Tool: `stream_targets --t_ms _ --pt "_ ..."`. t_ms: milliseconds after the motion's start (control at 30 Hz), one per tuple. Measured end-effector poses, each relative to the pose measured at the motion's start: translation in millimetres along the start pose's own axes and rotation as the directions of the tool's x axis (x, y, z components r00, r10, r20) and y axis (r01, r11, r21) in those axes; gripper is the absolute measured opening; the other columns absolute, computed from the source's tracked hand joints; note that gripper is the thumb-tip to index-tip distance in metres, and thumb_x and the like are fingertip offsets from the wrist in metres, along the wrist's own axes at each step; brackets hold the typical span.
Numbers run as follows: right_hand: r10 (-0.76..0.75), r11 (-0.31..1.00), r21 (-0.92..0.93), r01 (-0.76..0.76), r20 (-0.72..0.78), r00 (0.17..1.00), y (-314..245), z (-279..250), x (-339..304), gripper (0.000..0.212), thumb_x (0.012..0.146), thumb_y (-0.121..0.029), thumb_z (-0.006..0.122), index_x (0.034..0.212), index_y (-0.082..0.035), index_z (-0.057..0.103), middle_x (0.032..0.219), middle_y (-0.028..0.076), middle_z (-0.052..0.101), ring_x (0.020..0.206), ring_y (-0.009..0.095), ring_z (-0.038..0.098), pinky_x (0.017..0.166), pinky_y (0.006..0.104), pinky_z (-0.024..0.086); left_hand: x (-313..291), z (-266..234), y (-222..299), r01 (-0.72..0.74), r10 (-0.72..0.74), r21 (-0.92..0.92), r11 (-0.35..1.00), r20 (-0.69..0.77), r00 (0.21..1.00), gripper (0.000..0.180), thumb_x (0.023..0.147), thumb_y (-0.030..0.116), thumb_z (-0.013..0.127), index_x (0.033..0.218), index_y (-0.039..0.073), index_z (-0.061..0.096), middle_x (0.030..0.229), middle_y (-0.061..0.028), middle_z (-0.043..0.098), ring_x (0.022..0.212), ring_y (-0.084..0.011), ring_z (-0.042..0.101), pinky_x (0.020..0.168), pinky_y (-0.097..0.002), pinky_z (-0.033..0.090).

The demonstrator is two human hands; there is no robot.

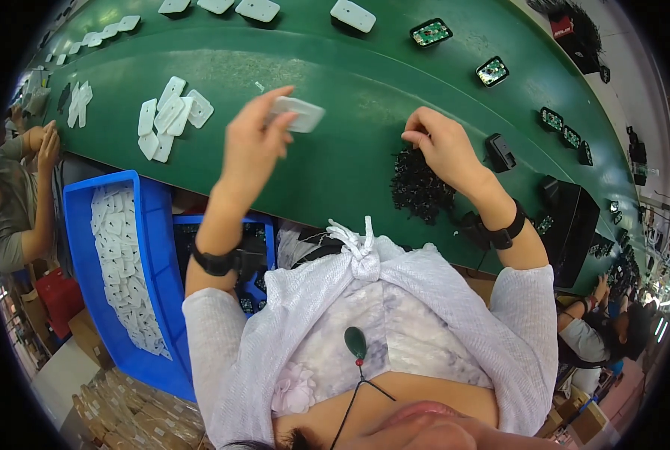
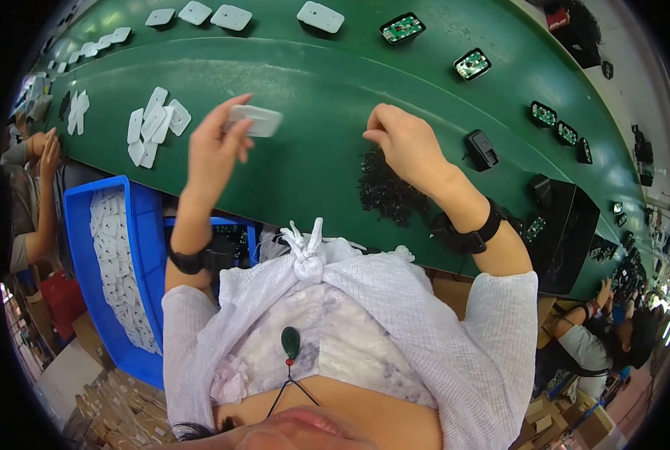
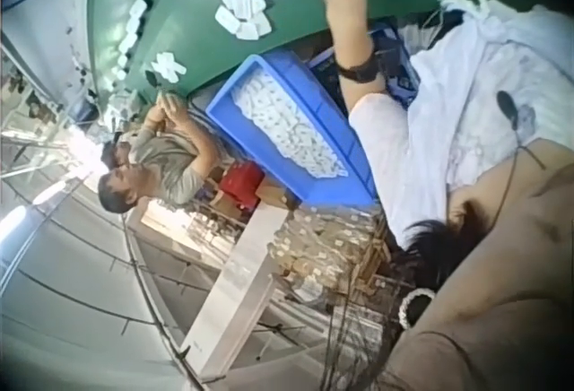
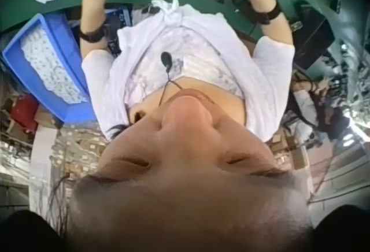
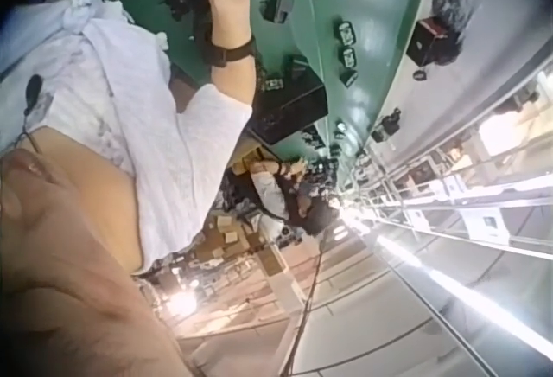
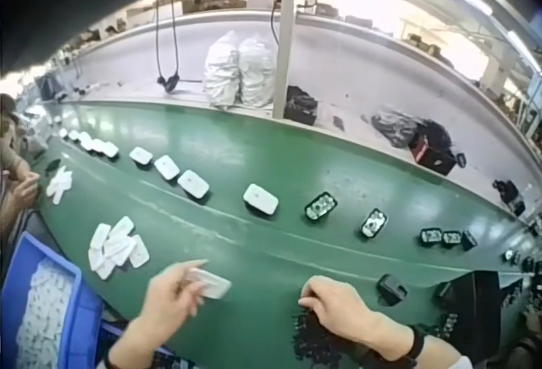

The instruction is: The person assembles electronic devices by inserting a small black component into a white plastic cover and pressing it onto a black housing. They then place the completed unit on the green workbench and repeat the process.

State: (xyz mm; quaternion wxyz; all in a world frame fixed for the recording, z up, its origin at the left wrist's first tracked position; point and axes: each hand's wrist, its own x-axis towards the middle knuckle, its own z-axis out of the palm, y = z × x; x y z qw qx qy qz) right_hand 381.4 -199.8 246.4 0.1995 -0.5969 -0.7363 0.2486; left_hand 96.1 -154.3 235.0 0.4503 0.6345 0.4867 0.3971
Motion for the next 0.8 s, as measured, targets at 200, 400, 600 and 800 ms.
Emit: stream_targets --t_ms 200,400,600,800 --pt "0.242 0.712 0.644 -0.279 0.148 0.959 -10.1 -12.8 5.7 0.007 0.092 -0.005 0.059 0.094 0.001 0.060 0.083 0.006 0.064 0.072 0.011 0.061 0.066 0.0240 0.050 -2.7 64.2 14.3 0.042 -0.028 -0.225 0.973 0.067 0.997 0.011 0.088 0.003 0.062 0.099 0.002 0.061 0.082 -0.0067 0.062 0.052 -0.0086 0.055 0.045 -0.0230 0.042" --pt "0.124 0.578 0.804 -0.141 0.084 0.989 -25.4 -9.9 7.1 0.014 0.093 -0.004 0.059 0.104 0.004 0.060 0.088 0.008 0.066 0.077 0.012 0.064 0.069 0.0237 0.052 -1.2 86.7 25.7 -0.079 0.103 -0.200 0.977 0.110 0.989 0.018 0.087 -0.004 0.057 0.103 0.002 0.063 0.086 -0.0087 0.059 0.055 -0.0141 0.058 0.047 -0.0266 0.046" --pt "0.127 0.692 0.720 -0.055 -0.046 0.991 -41.6 -6.0 4.0 0.012 0.092 -0.003 0.060 0.103 0.002 0.059 0.089 0.008 0.066 0.078 0.012 0.064 0.068 0.0228 0.052 3.2 87.0 20.9 -0.343 0.346 -0.054 0.938 0.070 0.936 0.020 0.085 -0.007 0.058 0.101 0.003 0.064 0.085 -0.0099 0.059 0.055 -0.0177 0.059 0.049 -0.0281 0.048" --pt "0.150 0.788 0.597 -0.149 0.049 0.987 -31.0 -9.0 4.9 0.021 0.092 -0.005 0.061 0.112 -0.002 0.055 0.098 0.009 0.067 0.078 0.012 0.065 0.067 0.0225 0.051 -2.6 86.4 19.3 -0.372 0.372 -0.008 0.928 0.043 0.927 0.015 0.086 -0.002 0.061 0.099 0.005 0.065 0.086 -0.0100 0.060 0.057 -0.0187 0.060 0.050 -0.0291 0.050"
